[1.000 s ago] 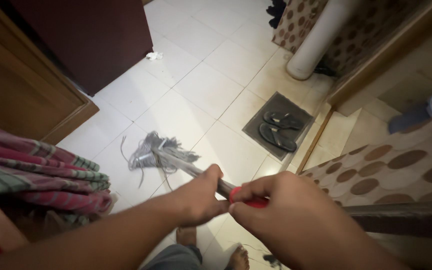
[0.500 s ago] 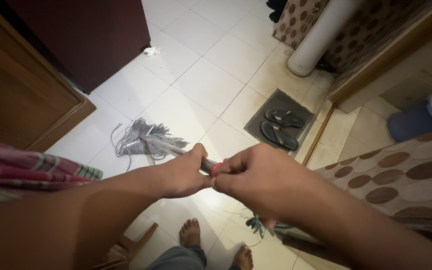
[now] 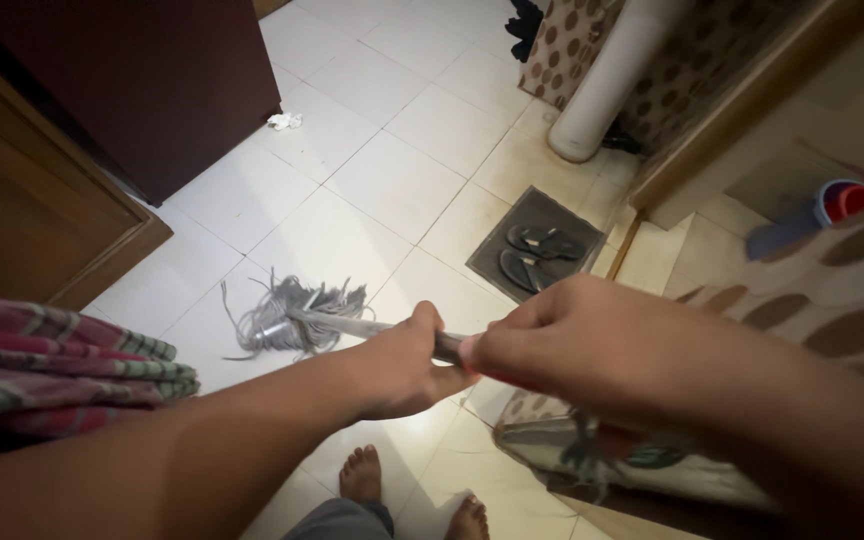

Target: The person attaches a mop head to a metal pole by hand and picks up a floor mat.

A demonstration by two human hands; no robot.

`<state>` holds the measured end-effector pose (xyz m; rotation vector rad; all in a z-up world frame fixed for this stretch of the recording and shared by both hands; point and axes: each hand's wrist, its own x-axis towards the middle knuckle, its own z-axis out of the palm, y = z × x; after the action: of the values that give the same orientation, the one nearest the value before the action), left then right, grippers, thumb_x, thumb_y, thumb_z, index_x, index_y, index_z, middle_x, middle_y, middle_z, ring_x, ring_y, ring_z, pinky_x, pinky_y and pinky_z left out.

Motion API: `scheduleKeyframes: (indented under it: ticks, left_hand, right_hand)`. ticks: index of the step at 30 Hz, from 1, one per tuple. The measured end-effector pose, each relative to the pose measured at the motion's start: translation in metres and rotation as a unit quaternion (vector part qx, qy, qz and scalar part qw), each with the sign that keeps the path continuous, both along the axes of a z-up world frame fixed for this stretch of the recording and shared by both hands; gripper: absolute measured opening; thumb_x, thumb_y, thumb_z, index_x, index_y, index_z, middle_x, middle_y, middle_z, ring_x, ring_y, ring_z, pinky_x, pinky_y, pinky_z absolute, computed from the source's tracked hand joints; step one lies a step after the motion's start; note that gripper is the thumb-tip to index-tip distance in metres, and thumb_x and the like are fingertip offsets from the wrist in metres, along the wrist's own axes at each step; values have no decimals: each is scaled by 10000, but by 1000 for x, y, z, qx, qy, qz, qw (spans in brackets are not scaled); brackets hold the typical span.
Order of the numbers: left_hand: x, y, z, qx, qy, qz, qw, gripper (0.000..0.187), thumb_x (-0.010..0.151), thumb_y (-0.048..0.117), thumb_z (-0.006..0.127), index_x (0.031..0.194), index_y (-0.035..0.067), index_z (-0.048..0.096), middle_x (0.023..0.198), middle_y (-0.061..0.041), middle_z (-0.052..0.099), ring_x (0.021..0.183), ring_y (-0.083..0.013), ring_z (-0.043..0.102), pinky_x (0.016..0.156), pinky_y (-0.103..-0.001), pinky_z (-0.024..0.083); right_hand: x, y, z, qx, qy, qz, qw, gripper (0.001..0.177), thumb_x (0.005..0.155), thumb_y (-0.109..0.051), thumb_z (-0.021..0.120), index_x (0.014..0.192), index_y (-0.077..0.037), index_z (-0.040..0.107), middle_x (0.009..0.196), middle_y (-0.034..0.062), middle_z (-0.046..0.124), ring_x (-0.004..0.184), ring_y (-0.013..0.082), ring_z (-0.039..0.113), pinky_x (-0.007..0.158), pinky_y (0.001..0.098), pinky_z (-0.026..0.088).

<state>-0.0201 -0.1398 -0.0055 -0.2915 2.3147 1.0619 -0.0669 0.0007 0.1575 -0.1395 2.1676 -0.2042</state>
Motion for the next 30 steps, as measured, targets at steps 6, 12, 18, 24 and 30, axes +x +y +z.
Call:
scheduleKeyframes:
  ticks: [6,12,18,24,30]
  left_hand:
    - [4,55,4,66,37,-10,997,733,849,465,718,1255,-43,381,1203,-232,677,1140,-294,695,951,-382,511]
    - [16,97,33,112,6,51,992,739,842,467,696,1310,-4,371,1219,-189,666,1149,-271,667,935,-385,519]
    - [22,112,44,78,-37,51,995,744,870,533,684,1327,35,374,1207,-208,674,1138,-295,684,921,-406,526]
    - [32,110,18,74,19,35,996,755,821,519,716,1295,21,404,1255,-205,656,1190,-299,658,956,-387,530]
    - [36,100,17,53,-13,31,998,767,803,538,706,1299,39,402,1249,-208,653,1162,-299,680,934,-405,542]
  right_hand:
    - [-1,54,15,42,24,9,999,625,971,-657,595,951,-49,737,517,69,493,448,204,489,466,367,407]
    - [2,85,28,55,47,-39,997,546,915,-618,575,1057,-126,765,558,106,475,427,224,480,422,375,366]
    - [13,92,39,69,59,-23,996,562,961,-615,553,1119,-132,795,577,104,524,428,191,494,421,326,390]
    - [27,97,21,12,58,1,998,555,916,-558,647,946,-27,809,538,84,521,452,201,477,458,356,408]
    - [37,88,17,4,88,11,996,469,894,-480,688,881,-49,874,537,93,626,472,176,554,497,333,451]
